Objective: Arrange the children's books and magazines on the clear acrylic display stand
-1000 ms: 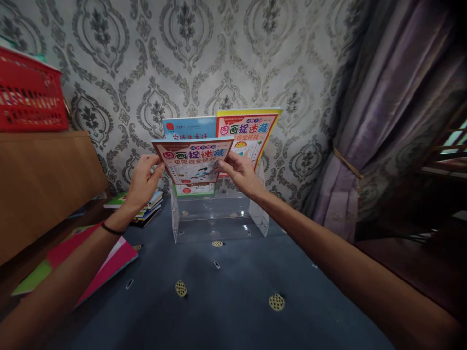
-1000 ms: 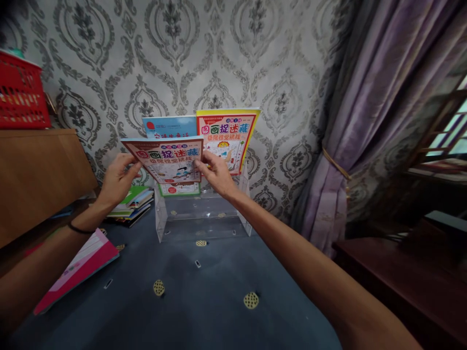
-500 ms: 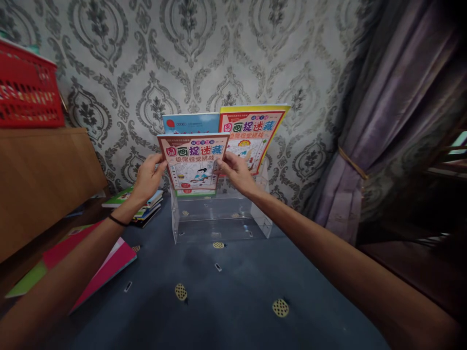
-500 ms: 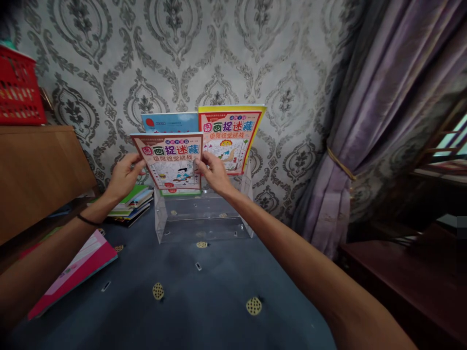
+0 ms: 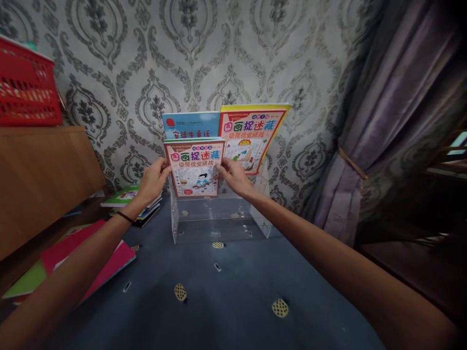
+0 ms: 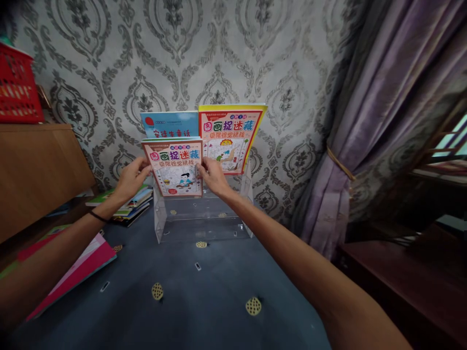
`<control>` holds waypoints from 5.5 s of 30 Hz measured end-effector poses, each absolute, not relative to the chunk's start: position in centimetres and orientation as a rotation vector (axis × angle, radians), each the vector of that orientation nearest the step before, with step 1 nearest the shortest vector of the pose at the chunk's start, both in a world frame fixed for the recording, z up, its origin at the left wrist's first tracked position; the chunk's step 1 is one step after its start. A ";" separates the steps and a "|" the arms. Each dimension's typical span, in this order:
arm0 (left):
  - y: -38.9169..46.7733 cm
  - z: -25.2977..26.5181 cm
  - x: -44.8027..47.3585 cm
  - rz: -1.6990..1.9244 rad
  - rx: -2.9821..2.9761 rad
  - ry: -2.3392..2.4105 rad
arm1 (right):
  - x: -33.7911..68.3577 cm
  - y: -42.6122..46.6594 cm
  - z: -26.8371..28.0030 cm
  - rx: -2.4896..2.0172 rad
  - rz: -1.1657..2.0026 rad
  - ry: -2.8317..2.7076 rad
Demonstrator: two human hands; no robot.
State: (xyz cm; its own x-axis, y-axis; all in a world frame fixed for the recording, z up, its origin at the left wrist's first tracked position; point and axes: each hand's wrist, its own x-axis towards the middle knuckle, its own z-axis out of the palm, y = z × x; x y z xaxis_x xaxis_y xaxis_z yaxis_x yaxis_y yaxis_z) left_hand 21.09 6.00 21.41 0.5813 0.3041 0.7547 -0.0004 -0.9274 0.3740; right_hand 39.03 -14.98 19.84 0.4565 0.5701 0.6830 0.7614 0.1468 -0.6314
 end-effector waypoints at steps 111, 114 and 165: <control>5.4 19.7 21.2 0.986 2.663 0.431 | 37.6 -15.3 17.6 -2.379 -0.448 -1.118; 5.4 19.7 21.3 0.989 2.661 0.462 | 37.6 -15.1 17.5 -2.385 -0.462 -1.121; 18.6 6.4 1.0 0.356 2.736 1.389 | 20.2 -16.4 1.0 -1.660 0.336 -1.709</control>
State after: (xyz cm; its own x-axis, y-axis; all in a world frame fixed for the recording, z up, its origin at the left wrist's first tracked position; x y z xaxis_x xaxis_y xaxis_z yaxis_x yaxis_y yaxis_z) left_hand 0.96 18.56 6.40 0.5692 0.8023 0.1800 0.7901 -0.5943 0.1505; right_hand 20.19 -16.45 1.01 0.0877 0.9471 0.3089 0.7596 0.1370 -0.6358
